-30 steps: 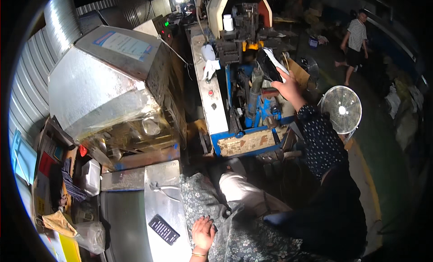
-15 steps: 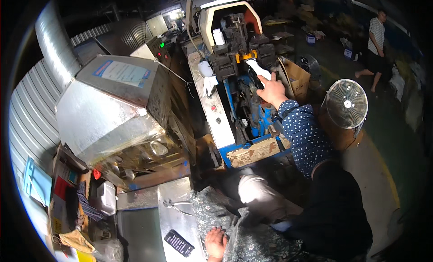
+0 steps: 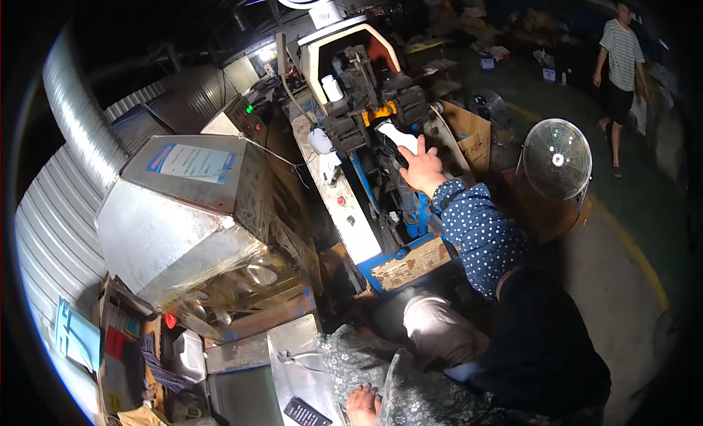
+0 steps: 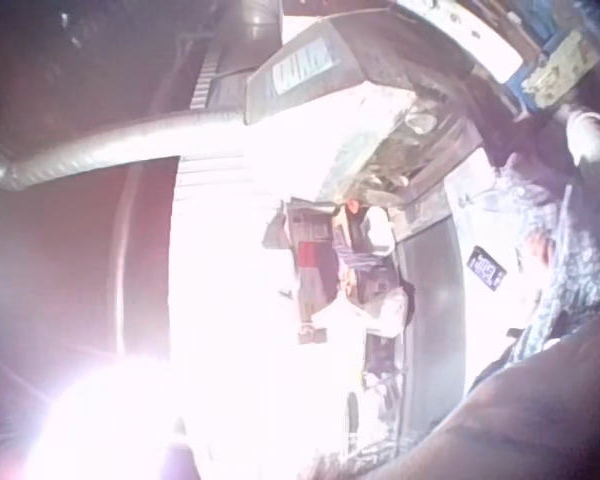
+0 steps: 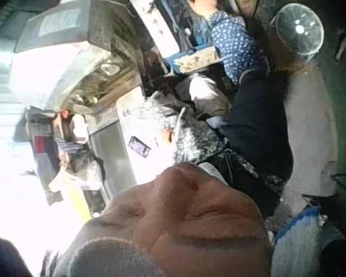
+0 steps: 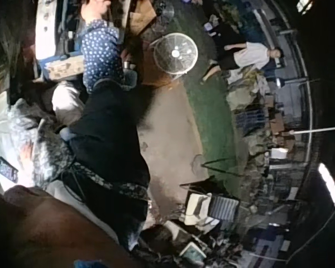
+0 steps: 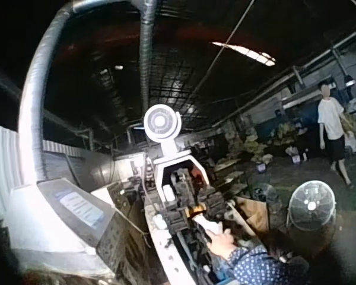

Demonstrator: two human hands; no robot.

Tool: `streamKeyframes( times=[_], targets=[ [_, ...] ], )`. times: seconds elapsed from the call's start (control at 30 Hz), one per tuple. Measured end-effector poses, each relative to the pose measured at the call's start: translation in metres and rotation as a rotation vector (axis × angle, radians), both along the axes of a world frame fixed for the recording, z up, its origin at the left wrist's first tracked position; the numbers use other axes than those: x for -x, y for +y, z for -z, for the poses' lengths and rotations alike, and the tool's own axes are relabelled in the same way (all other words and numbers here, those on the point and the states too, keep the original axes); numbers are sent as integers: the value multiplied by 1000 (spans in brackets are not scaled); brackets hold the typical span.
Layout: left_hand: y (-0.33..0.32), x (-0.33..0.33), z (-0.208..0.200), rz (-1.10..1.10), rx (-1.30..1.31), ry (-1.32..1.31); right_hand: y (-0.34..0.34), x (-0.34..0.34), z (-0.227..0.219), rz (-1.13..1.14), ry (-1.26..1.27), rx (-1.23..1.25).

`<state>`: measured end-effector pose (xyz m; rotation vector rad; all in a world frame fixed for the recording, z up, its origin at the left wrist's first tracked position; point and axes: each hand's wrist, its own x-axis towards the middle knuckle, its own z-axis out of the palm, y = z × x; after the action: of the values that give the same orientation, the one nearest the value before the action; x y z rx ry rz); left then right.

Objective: The worker is performing various tasks in a shoe manufacturing line, including inspecting shoes and using a specialized machine to press or shape them.

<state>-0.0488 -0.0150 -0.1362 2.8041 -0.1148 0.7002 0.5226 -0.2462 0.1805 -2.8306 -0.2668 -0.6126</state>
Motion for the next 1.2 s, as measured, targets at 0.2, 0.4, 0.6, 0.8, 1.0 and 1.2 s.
streamKeyframes(
  times=[0.2,0.4,0.6,0.8,1.0,1.2],
  targets=[
    [-8,-29,-40,-75,27,52,-4,-8,1,12,38,-73],
    [-25,-73,-66,-64,-17,61,6,-30,10,-44,-119,-186],
    [-35,-123,-82,-13,-56,55,29,-80,0,7,-22,-183],
    [-46,-168,-90,54,-80,35,36,-95,-21,75,34,-178],
    [-44,-187,-94,72,-64,34,37,-94,-26,79,19,-175],
    [-23,-161,-90,-112,5,34,52,-109,-28,48,10,-376]
  ],
)
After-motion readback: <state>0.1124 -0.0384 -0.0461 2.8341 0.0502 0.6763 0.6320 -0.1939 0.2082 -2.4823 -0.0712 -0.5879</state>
